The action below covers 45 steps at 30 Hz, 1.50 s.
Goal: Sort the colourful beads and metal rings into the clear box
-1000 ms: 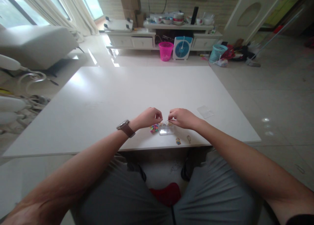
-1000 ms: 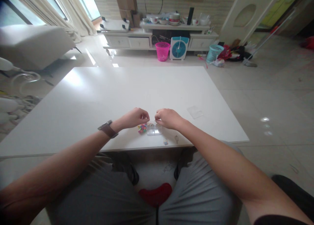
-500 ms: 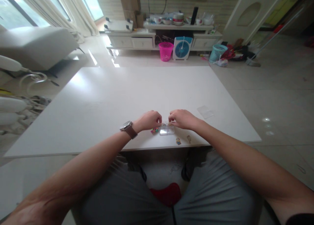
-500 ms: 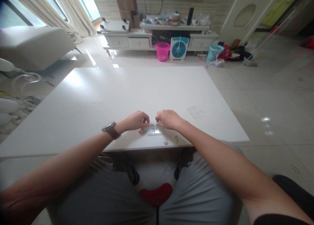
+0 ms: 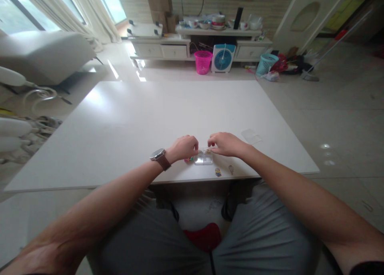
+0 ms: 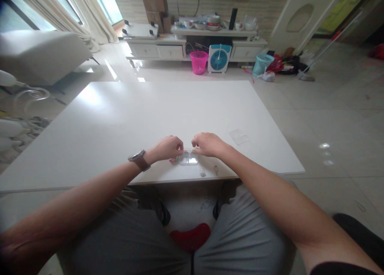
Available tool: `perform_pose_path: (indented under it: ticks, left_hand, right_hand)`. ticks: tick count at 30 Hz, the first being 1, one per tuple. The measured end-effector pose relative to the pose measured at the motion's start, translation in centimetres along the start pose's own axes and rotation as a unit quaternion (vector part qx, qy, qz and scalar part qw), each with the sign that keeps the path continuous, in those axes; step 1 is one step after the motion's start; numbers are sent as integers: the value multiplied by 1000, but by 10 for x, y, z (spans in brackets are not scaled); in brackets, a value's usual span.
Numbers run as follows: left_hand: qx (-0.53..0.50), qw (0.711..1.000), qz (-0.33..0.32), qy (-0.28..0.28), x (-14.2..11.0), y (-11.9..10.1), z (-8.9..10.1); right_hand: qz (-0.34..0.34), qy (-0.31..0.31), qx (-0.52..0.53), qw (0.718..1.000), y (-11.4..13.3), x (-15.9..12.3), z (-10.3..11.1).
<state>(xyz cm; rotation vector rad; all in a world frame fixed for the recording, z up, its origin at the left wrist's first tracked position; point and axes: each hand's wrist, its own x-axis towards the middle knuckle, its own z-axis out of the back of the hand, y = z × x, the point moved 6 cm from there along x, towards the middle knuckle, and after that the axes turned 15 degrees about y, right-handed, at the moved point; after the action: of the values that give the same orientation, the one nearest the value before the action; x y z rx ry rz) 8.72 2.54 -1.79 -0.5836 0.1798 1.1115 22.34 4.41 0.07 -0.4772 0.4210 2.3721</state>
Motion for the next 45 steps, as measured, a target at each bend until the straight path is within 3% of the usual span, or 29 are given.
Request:
perform_pose_path:
  ticks: [10, 19, 33, 45]
  left_hand:
    - [-82, 994, -56, -41, -4, 4, 15]
    - [-153, 978, -138, -44, -5, -10, 14]
    - [2, 995, -73, -71, -3, 4, 13]
    - [30, 996, -60, -58, -5, 5, 13]
  right_hand:
    - [3, -32, 29, 999, -1, -3, 3]
    - [110, -56, 92, 988, 10, 0, 5]
    - [38, 0, -22, 999, 10, 7, -10]
    - [47, 27, -3, 999, 10, 4, -8]
